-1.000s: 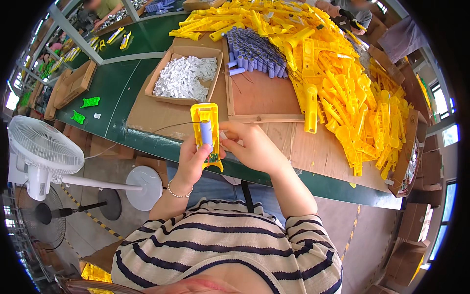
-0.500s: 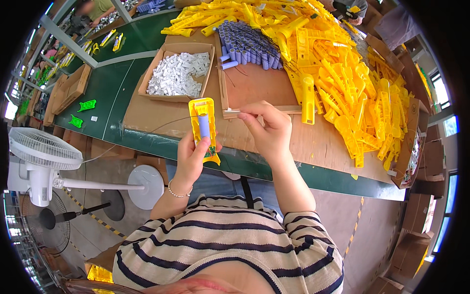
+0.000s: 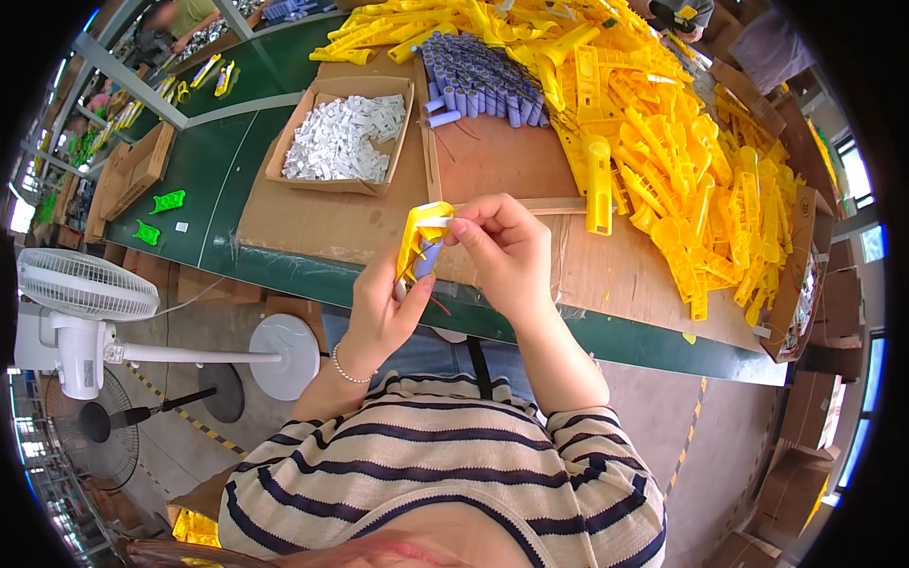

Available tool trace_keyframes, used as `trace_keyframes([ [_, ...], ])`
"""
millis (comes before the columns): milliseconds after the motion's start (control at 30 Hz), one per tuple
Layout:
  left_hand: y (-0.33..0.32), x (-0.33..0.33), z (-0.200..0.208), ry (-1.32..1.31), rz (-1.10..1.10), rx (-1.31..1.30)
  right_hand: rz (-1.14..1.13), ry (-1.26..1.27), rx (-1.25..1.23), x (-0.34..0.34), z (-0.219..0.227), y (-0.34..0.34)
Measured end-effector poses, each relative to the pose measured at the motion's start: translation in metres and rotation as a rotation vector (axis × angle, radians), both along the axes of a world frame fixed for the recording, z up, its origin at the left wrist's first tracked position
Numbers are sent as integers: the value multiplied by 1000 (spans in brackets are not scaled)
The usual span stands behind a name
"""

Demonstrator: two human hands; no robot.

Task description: Manually assembling small electronic components into yellow plastic housings.

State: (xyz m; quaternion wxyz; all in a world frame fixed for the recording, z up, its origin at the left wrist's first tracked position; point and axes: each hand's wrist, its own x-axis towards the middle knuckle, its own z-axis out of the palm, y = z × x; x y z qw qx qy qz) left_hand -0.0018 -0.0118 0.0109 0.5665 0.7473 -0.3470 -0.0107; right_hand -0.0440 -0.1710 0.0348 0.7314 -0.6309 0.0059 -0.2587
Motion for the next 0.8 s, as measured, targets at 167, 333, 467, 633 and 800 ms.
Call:
trace_keyframes([
  [167,-2,5,-10,-44,-30,-18,-78,151,-61,3,4,2],
  [333,5,7,-24,223,-151,-43,-199,184,-823,16,28,-12],
  [467,8,7,-13,618,-299,-96,297,281,-851,32,47,-35],
  [633,22,35,-31,1061,-793,-367,523,526,-467,44,48,-47],
  [800,15,52,-36,1310,-919,-1027,347,581,3,41,13,-41],
])
